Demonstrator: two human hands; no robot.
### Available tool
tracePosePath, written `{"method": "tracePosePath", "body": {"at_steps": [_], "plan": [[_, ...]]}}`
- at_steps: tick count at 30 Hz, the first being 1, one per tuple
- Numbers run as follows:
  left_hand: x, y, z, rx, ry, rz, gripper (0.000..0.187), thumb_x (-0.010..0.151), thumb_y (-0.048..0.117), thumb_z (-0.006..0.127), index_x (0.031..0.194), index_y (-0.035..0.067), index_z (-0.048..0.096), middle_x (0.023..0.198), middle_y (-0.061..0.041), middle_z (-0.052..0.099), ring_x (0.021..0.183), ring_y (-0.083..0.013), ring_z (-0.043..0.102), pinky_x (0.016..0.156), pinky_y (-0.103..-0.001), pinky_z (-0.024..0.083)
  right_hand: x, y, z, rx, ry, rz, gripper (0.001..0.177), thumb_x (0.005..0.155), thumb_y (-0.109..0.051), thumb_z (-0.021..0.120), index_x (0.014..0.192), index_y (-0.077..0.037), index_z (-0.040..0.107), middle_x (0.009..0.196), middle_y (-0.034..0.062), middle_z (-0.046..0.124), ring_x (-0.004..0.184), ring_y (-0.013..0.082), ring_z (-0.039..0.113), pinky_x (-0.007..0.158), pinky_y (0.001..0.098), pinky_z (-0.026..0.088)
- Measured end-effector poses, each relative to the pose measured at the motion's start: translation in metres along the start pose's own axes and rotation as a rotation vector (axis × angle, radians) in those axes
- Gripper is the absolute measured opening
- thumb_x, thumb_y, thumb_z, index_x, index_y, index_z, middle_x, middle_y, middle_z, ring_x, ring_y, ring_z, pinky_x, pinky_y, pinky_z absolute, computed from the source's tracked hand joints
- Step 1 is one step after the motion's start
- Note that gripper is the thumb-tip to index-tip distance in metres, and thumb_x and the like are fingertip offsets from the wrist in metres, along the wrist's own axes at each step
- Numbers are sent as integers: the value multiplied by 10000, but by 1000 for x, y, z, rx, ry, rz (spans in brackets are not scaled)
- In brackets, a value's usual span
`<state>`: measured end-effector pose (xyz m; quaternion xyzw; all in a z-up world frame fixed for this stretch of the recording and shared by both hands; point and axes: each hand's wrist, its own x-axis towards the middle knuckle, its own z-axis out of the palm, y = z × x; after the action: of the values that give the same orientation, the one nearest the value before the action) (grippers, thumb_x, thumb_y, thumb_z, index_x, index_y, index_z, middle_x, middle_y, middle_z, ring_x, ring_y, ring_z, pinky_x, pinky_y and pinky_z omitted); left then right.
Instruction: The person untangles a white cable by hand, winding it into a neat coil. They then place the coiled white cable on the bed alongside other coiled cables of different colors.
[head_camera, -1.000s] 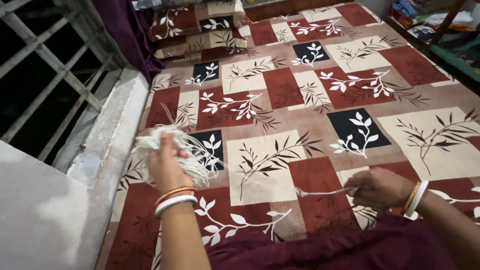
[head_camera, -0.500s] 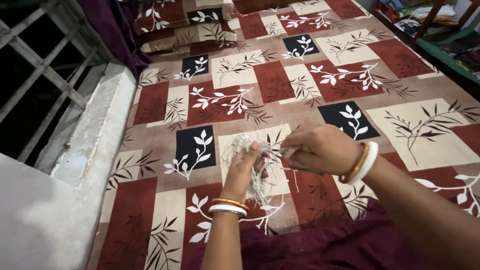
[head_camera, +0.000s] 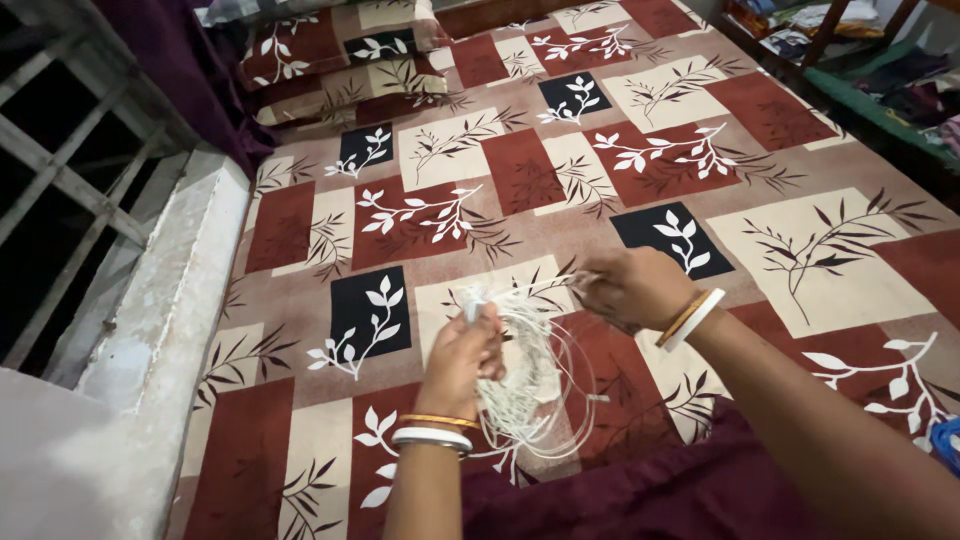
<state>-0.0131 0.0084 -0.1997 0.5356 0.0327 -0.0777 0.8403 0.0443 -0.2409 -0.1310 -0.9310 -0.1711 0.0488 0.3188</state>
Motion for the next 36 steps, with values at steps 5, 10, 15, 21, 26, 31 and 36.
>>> {"method": "tracePosePath", "body": {"at_steps": [5, 10, 15, 21, 26, 31, 36], "plan": [[-1, 19, -1, -1, 75, 41, 341, 954, 389, 672, 829, 88, 572, 581, 61, 384, 471, -77, 397, 472, -261, 389, 0, 74, 3, 269, 16, -14, 223, 915, -232, 655, 999, -52, 758, 574, 44, 689, 425, 115, 609, 405, 302, 501], [3, 13, 17, 54, 25, -8, 345, 954, 387, 683, 819, 94, 559, 590, 64, 386, 466, -67, 371, 473, -254, 383, -2, 137, 26, 715, -140, 34, 260, 989, -200, 651, 930, 52, 666, 588, 40, 527, 409, 129, 504, 359, 309, 390], [8, 7, 28, 143, 25, -13, 356, 959, 392, 679, 803, 100, 548, 579, 62, 381, 456, -73, 375, 475, -258, 395, -2, 166, 29, 310, 111, -117, 253, 865, -196, 686, 1069, -72, 769, 693, -4, 749, 571, 77, 700, 489, 261, 558], [7, 22, 22, 107, 102, 0, 322, 934, 368, 701, 804, 104, 570, 572, 68, 380, 453, -71, 369, 471, -264, 392, -26, 198, 24, 265, 153, 511, 272, 1020, -237, 632, 974, 5, 749, 659, 98, 680, 542, 176, 606, 502, 365, 503], [11, 26, 30, 178, 88, -57, 320, 921, 379, 693, 804, 102, 583, 567, 67, 389, 446, -71, 368, 459, -267, 395, -27, 178, 9, 639, 350, 269, 212, 973, -151, 648, 1094, -8, 747, 787, 60, 676, 648, 133, 628, 574, 328, 589], [19, 16, 48, 312, 9, -82, 335, 960, 377, 663, 804, 97, 563, 563, 75, 391, 445, -62, 354, 436, -255, 335, -27, 88, 7, 752, 141, -318, 354, 936, -147, 664, 1277, -51, 684, 1081, 40, 753, 889, 89, 734, 760, 276, 629], [18, 12, 58, 301, -68, -103, 276, 954, 350, 645, 835, 103, 605, 567, 81, 405, 445, -57, 349, 433, -249, 304, -23, 22, 25, 376, 163, -398, 357, 840, -178, 761, 1166, -60, 673, 826, 51, 717, 656, 119, 691, 591, 292, 557]]}}
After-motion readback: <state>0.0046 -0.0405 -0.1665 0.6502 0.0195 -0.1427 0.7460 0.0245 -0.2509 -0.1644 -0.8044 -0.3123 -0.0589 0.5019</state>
